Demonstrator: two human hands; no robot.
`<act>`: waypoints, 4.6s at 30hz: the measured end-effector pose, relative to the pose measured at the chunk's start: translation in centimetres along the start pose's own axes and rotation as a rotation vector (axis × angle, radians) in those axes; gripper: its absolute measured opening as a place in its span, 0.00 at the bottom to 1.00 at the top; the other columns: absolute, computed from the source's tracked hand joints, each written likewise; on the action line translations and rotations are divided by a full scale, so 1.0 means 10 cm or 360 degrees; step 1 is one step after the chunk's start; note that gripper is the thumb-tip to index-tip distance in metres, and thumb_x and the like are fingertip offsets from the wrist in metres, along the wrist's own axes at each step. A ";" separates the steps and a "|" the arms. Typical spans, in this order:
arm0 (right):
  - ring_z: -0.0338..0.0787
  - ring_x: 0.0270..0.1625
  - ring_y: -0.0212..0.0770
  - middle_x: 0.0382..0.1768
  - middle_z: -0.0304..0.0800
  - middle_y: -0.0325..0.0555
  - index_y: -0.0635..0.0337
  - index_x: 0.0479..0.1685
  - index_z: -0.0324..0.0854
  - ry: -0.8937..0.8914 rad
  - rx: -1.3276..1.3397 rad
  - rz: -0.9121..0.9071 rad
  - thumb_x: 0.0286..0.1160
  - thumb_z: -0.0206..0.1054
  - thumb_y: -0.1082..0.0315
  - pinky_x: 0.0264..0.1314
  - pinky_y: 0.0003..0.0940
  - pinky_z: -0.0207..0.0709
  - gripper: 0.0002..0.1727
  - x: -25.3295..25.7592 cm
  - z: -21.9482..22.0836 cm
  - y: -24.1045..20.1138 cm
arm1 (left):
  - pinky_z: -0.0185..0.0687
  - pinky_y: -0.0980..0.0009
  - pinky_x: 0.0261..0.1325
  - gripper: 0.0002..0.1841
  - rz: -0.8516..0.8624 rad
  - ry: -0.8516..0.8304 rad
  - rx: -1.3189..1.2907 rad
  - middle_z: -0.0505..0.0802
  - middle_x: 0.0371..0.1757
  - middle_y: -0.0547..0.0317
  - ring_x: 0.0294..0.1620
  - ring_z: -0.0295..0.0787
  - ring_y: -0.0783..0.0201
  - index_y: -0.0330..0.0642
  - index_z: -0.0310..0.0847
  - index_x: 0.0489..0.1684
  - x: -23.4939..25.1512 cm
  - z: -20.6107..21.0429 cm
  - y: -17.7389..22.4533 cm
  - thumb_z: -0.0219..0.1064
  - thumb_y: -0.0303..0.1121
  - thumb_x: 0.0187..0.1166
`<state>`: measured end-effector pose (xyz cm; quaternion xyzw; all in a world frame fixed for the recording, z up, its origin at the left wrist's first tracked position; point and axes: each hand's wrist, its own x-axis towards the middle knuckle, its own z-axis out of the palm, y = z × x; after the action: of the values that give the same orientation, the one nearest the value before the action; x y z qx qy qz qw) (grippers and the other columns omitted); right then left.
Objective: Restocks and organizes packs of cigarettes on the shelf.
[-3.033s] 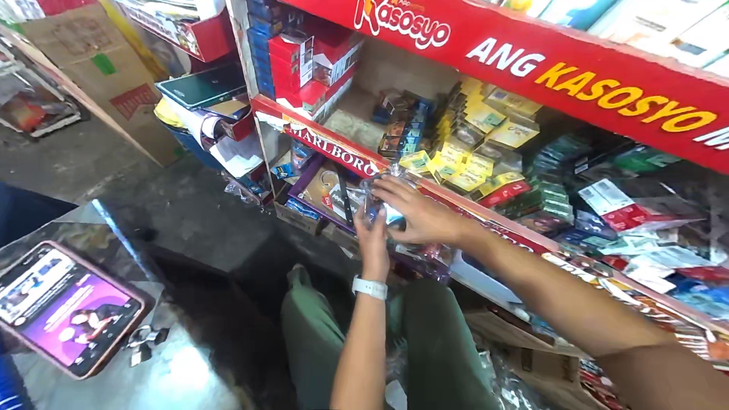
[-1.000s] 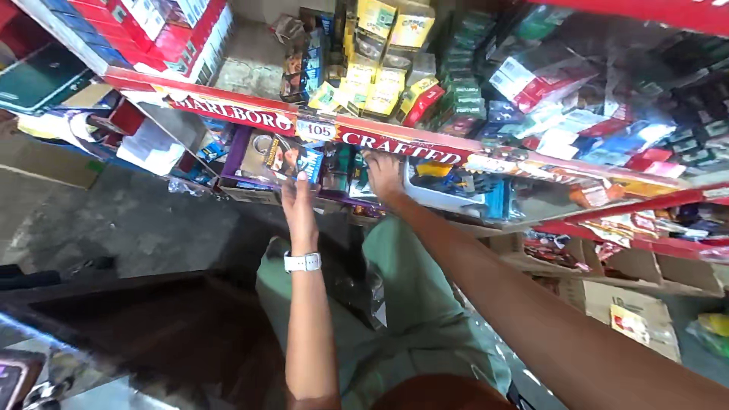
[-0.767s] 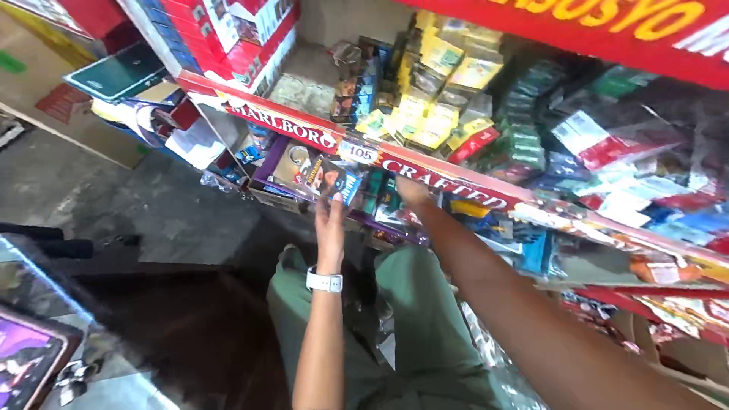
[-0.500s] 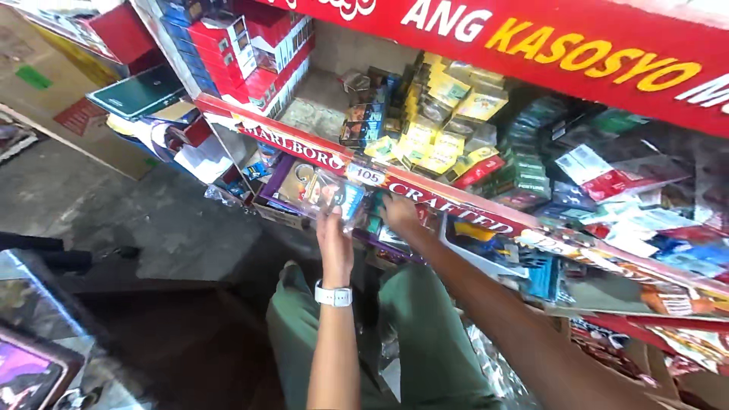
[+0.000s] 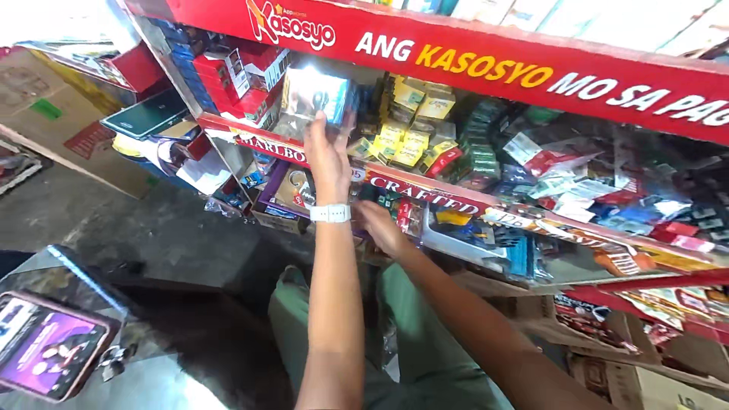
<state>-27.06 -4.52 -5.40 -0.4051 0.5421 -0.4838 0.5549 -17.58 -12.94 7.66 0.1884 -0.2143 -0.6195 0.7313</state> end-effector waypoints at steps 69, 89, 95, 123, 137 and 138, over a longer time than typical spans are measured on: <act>0.72 0.83 0.56 0.83 0.69 0.66 0.59 0.74 0.83 -0.0287 -0.0942 -0.0521 0.86 0.60 0.55 0.83 0.51 0.68 0.25 -1.60 -0.11 0.03 | 0.87 0.60 0.61 0.41 -0.0664 0.0157 0.0821 0.81 0.68 0.42 0.62 0.85 0.56 0.38 0.46 0.89 -2.55 -1.34 0.23 0.67 0.37 0.76; 0.84 0.42 0.42 0.38 0.84 0.54 0.71 0.49 0.81 0.0361 -0.0613 -0.0239 0.95 0.49 0.60 0.51 0.45 0.79 0.21 -1.39 -0.11 0.01 | 0.83 0.68 0.67 0.51 -0.0491 -0.0163 0.0734 0.85 0.63 0.51 0.61 0.86 0.68 0.28 0.61 0.77 -2.63 -1.45 0.04 0.79 0.53 0.56; 0.85 0.39 0.40 0.45 0.82 0.54 0.70 0.55 0.71 0.0430 -0.0575 -0.0311 0.87 0.61 0.69 0.45 0.39 0.81 0.11 -1.45 -0.04 0.06 | 0.87 0.69 0.61 0.57 -0.0414 0.0002 0.0491 0.90 0.55 0.59 0.55 0.89 0.71 0.35 0.65 0.73 -2.60 -1.53 -0.06 0.79 0.70 0.48; 0.76 0.77 0.33 0.83 0.64 0.60 0.70 0.88 0.53 -0.0259 -0.0313 -0.0139 0.61 0.77 0.54 0.76 0.25 0.73 0.54 -1.45 0.10 -0.05 | 0.59 0.62 0.87 0.45 -0.0014 0.0164 0.1077 0.56 0.90 0.29 0.89 0.59 0.53 0.29 0.46 0.91 -2.33 -1.48 -0.06 0.44 0.60 0.84; 0.56 0.88 0.70 0.86 0.58 0.74 0.63 0.67 0.87 -0.0318 -0.1140 -0.0605 0.54 0.75 0.31 0.87 0.66 0.51 0.47 -1.34 -0.15 0.10 | 0.86 0.68 0.61 0.60 -0.0594 0.0066 0.0373 0.84 0.65 0.50 0.58 0.87 0.68 0.33 0.40 0.88 -2.28 -1.84 -0.10 0.82 0.42 0.56; 0.60 0.84 0.75 0.82 0.64 0.75 0.59 0.64 0.89 -0.0178 -0.1323 -0.0694 0.52 0.76 0.29 0.83 0.71 0.54 0.46 -1.36 -0.09 0.05 | 0.85 0.68 0.63 0.60 -0.0555 0.0099 0.0309 0.83 0.66 0.50 0.59 0.86 0.68 0.34 0.37 0.89 -2.30 -1.85 -0.16 0.81 0.43 0.58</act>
<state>-27.13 8.95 -3.13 -0.7228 0.5613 -0.3085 0.2595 -12.03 9.68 -10.56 0.3115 -0.2145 -0.7070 0.5976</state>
